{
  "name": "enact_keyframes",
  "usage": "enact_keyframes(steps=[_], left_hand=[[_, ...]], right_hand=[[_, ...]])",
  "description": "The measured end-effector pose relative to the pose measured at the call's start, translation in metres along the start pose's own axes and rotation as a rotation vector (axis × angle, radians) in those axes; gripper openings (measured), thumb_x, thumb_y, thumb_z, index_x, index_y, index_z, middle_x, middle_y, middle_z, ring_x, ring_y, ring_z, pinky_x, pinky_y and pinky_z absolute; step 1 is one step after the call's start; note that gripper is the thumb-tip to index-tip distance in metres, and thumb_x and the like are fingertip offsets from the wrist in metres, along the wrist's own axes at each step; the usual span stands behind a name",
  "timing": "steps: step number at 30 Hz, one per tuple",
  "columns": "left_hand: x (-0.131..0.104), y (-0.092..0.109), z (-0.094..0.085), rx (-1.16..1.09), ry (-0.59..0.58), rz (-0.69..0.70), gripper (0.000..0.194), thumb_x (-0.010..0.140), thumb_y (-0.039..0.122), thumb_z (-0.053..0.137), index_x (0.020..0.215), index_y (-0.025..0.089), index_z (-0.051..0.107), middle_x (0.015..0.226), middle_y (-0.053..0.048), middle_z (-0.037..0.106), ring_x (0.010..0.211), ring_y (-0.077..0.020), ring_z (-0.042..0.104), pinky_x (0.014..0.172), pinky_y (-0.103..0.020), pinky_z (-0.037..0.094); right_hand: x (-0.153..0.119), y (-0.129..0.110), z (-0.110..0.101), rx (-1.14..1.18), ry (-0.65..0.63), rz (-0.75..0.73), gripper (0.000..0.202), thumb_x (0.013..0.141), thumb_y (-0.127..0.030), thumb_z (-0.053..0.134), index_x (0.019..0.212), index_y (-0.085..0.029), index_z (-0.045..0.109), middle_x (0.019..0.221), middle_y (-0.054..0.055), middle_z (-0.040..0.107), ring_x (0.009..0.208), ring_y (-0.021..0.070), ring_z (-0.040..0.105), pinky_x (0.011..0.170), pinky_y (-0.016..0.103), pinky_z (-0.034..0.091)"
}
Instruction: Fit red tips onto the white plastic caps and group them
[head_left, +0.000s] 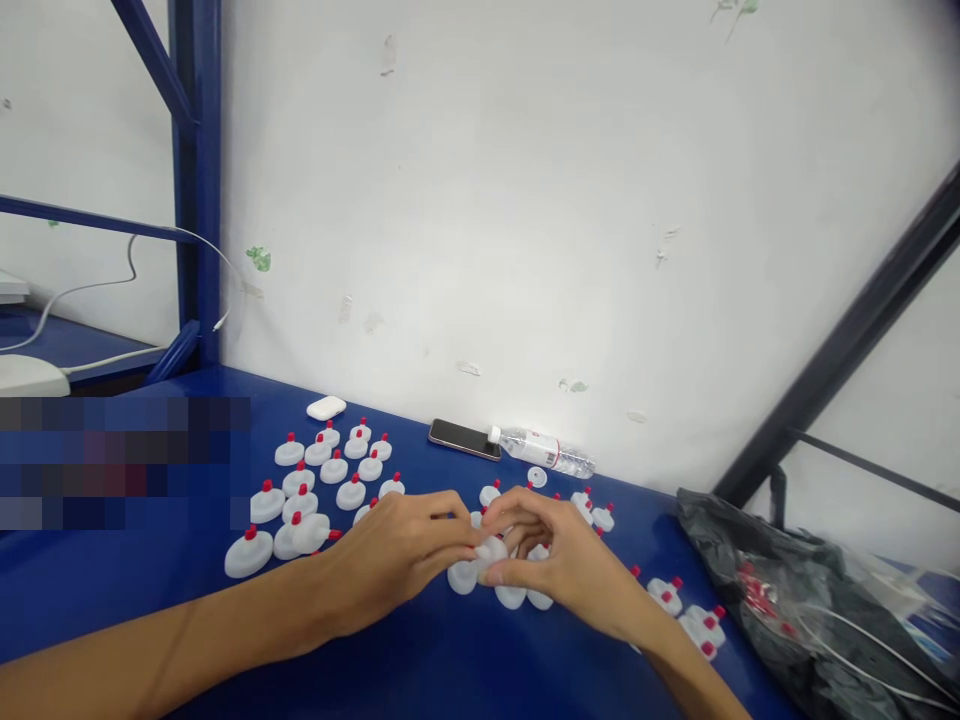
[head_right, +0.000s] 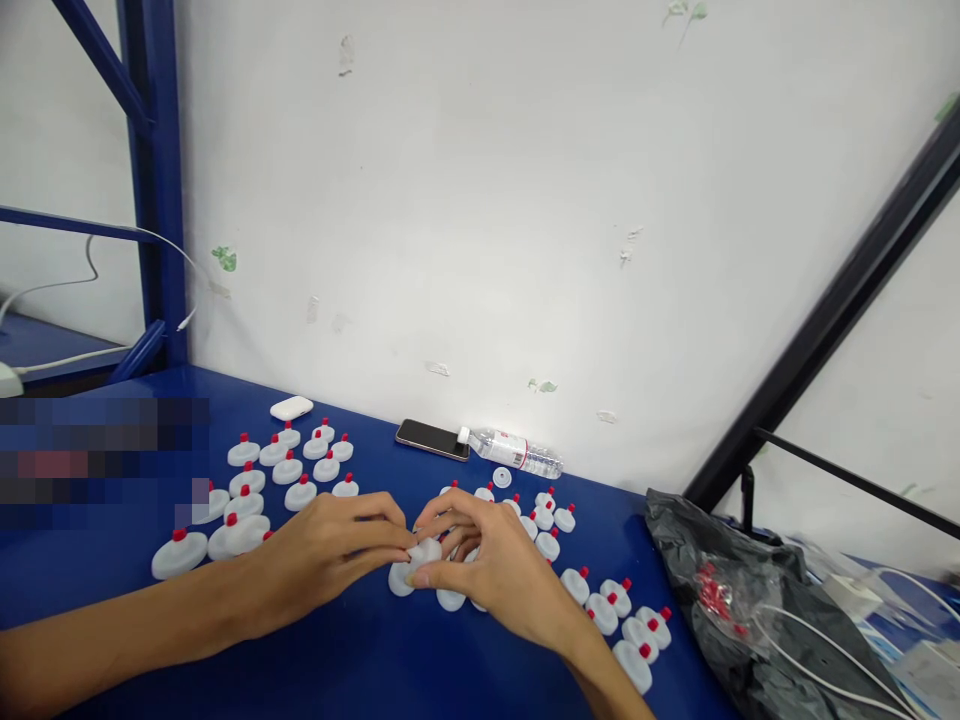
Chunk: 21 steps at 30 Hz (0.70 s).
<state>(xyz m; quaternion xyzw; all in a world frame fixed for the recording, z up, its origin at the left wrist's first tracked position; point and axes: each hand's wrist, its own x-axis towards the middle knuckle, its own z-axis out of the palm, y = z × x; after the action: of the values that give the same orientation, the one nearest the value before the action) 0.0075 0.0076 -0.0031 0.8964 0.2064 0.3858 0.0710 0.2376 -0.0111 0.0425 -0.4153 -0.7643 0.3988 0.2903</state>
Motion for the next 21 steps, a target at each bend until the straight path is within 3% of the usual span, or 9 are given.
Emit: enact_keyframes(steps=[3, 6, 9, 12, 14, 17, 19, 21], left_hand=[[0.006, 0.006, -0.001, -0.237, 0.076, -0.195, 0.016, 0.099, 0.025, 0.063, 0.100, 0.022, 0.079, 0.093, -0.002, 0.073, 0.078, -0.0125, 0.065, 0.064, -0.021, 0.047], [0.011, 0.015, -0.004, -0.481, 0.062, -0.433, 0.027, 0.099, 0.039, 0.062, 0.094, 0.021, 0.080, 0.093, -0.003, 0.070, 0.062, -0.0098, 0.059, 0.053, -0.021, 0.046], [0.014, 0.017, -0.008, -0.732, 0.057, -0.565, 0.031, 0.092, 0.047, 0.071, 0.104, 0.020, 0.077, 0.096, -0.004, 0.067, 0.059, -0.0092, 0.057, 0.047, -0.020, 0.047], [0.015, 0.014, -0.010, -0.903, 0.066, -0.612, 0.054, 0.079, 0.046, 0.084, 0.125, 0.024, 0.068, 0.109, -0.006, 0.064, 0.086, -0.0179, 0.065, 0.057, -0.022, 0.054], [0.015, 0.014, -0.012, -1.030, 0.003, -0.651, 0.068, 0.076, 0.046, 0.087, 0.136, 0.027, 0.061, 0.119, -0.006, 0.062, 0.099, -0.0203, 0.065, 0.072, -0.028, 0.058], [0.016, 0.017, -0.014, -1.183, -0.157, -0.626, 0.046, 0.083, 0.045, 0.082, 0.120, 0.020, 0.072, 0.102, -0.005, 0.069, 0.091, -0.0176, 0.065, 0.085, -0.031, 0.055], [0.017, 0.020, -0.015, -1.206, -0.190, -0.580, 0.031, 0.085, 0.042, 0.079, 0.100, 0.015, 0.078, 0.089, -0.005, 0.071, 0.083, -0.0162, 0.065, 0.082, -0.029, 0.054], [0.018, 0.023, -0.016, -1.171, -0.174, -0.573, 0.027, 0.085, 0.040, 0.078, 0.092, 0.014, 0.079, 0.086, -0.006, 0.074, 0.075, -0.0152, 0.066, 0.074, -0.027, 0.055]], right_hand=[[-0.001, -0.002, -0.001, -0.039, 0.051, -0.050, 0.035, 0.077, -0.037, 0.088, 0.103, -0.026, 0.068, 0.095, -0.002, 0.078, 0.087, 0.0168, 0.071, 0.075, 0.030, 0.052], [-0.003, -0.003, -0.001, -0.091, 0.133, -0.118, 0.033, 0.079, -0.038, 0.087, 0.105, -0.028, 0.068, 0.100, -0.002, 0.077, 0.100, 0.0187, 0.071, 0.085, 0.032, 0.053], [-0.004, -0.001, 0.000, -0.169, 0.213, -0.229, 0.029, 0.081, -0.036, 0.086, 0.105, -0.030, 0.070, 0.106, -0.003, 0.077, 0.100, 0.0190, 0.071, 0.090, 0.035, 0.052], [-0.004, 0.002, 0.003, -0.229, 0.241, -0.394, 0.019, 0.085, -0.033, 0.083, 0.099, -0.030, 0.071, 0.107, -0.002, 0.079, 0.102, 0.0197, 0.072, 0.093, 0.035, 0.052], [-0.005, 0.004, 0.006, -0.263, 0.250, -0.506, 0.017, 0.086, -0.030, 0.082, 0.097, -0.030, 0.069, 0.112, -0.002, 0.079, 0.106, 0.0193, 0.073, 0.095, 0.034, 0.052], [-0.006, 0.006, 0.010, -0.335, 0.259, -0.633, 0.022, 0.088, -0.023, 0.080, 0.103, -0.031, 0.066, 0.111, -0.005, 0.079, 0.102, 0.0163, 0.074, 0.107, 0.036, 0.045], [-0.007, 0.006, 0.014, -0.379, 0.255, -0.680, 0.023, 0.091, -0.019, 0.077, 0.106, -0.031, 0.065, 0.106, -0.006, 0.079, 0.098, 0.0136, 0.075, 0.115, 0.036, 0.036], [-0.007, 0.006, 0.016, -0.403, 0.252, -0.703, 0.024, 0.092, -0.017, 0.075, 0.109, -0.029, 0.064, 0.104, -0.006, 0.079, 0.096, 0.0118, 0.075, 0.117, 0.035, 0.035]])
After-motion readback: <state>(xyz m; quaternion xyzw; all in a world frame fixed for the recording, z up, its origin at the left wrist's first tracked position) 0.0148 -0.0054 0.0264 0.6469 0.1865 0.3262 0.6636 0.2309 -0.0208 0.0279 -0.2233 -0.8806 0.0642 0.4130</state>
